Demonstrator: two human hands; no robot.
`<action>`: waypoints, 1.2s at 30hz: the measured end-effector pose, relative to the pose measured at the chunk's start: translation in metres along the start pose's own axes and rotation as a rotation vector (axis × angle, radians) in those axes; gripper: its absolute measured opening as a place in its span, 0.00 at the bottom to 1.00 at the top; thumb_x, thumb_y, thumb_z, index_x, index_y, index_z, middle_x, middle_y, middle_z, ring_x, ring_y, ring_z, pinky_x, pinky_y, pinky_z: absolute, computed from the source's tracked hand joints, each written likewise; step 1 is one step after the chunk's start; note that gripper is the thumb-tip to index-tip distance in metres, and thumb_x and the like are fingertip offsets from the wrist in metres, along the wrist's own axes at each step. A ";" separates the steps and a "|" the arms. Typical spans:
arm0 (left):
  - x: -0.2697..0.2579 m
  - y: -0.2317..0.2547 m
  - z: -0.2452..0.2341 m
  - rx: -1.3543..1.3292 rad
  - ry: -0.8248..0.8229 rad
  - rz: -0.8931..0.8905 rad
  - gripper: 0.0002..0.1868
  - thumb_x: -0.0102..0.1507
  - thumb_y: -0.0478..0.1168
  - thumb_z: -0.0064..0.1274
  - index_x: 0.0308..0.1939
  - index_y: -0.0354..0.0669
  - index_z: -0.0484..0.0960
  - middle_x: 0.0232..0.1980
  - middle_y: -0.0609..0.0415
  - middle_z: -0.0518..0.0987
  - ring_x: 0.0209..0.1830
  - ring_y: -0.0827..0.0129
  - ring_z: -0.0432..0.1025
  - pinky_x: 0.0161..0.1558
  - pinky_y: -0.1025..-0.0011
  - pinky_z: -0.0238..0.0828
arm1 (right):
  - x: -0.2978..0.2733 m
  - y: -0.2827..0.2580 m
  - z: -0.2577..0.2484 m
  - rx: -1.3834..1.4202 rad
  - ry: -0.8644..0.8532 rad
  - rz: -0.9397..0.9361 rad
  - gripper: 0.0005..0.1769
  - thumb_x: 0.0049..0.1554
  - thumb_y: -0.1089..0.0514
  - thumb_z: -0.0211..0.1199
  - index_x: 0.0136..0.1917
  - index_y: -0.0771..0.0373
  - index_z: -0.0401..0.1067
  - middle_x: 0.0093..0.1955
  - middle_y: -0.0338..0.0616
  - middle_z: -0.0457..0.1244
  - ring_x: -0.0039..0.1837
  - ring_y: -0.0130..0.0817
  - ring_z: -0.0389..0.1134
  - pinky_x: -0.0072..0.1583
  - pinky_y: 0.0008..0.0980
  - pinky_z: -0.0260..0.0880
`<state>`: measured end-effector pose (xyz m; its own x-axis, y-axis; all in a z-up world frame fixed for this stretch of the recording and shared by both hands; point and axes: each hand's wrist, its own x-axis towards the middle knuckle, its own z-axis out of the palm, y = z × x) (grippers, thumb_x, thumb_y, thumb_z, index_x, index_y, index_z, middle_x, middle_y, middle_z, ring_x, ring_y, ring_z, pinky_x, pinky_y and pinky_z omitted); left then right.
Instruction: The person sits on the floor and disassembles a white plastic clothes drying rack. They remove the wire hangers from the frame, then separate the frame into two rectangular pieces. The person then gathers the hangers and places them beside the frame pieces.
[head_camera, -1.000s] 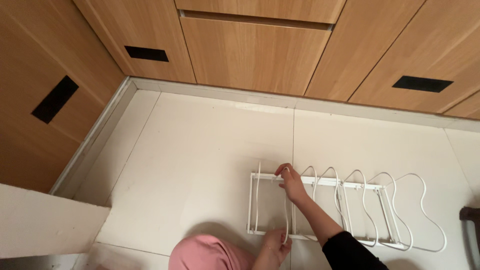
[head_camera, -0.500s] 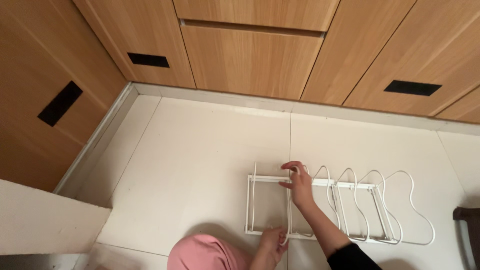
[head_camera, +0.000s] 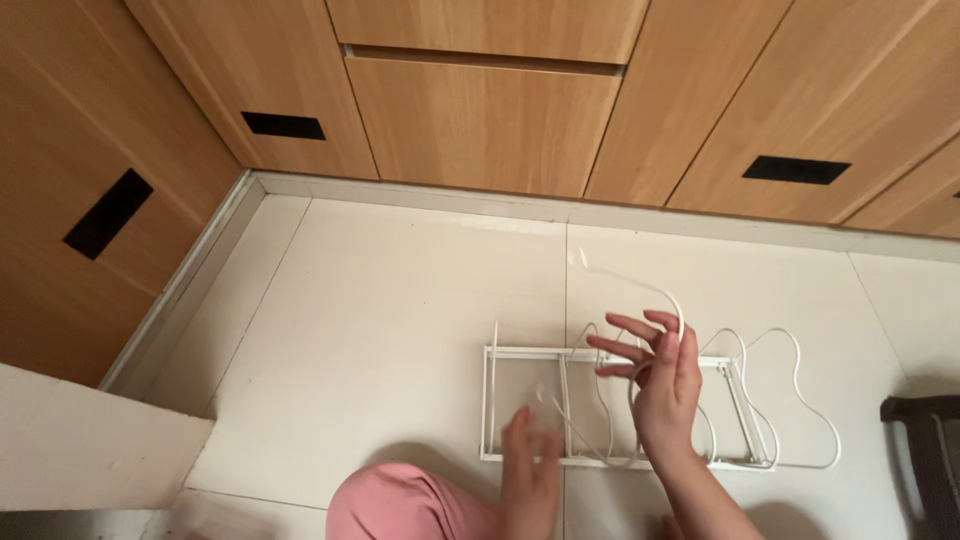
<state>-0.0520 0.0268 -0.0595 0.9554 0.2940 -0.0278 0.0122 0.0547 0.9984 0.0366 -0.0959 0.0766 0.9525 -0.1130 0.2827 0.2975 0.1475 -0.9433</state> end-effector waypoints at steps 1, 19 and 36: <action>-0.012 0.017 -0.007 0.174 -0.013 0.271 0.39 0.62 0.51 0.60 0.70 0.35 0.62 0.68 0.41 0.69 0.70 0.50 0.63 0.68 0.52 0.59 | 0.000 -0.006 0.006 -0.002 -0.014 -0.033 0.25 0.70 0.42 0.36 0.66 0.65 0.53 0.63 0.64 0.65 0.56 0.55 0.75 0.48 0.46 0.78; 0.041 0.101 -0.111 0.303 0.621 0.665 0.15 0.73 0.40 0.39 0.33 0.36 0.69 0.31 0.51 0.72 0.24 0.68 0.65 0.28 0.69 0.63 | 0.008 -0.026 0.148 0.197 -0.558 0.131 0.27 0.69 0.48 0.44 0.76 0.60 0.54 0.73 0.53 0.62 0.72 0.39 0.65 0.65 0.39 0.71; 0.171 -0.108 -0.175 -0.155 1.013 -0.035 0.24 0.77 0.49 0.37 0.29 0.41 0.64 0.30 0.61 0.64 0.31 0.72 0.55 0.36 0.68 0.61 | -0.082 0.076 -0.022 -0.096 -0.147 0.291 0.16 0.64 0.55 0.51 0.62 0.64 0.68 0.63 0.44 0.65 0.60 0.34 0.69 0.55 0.35 0.74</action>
<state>0.0580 0.2385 -0.1807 0.2564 0.9538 -0.1563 -0.0713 0.1800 0.9811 -0.0204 -0.0973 -0.0224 0.9978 0.0642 0.0144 0.0106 0.0584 -0.9982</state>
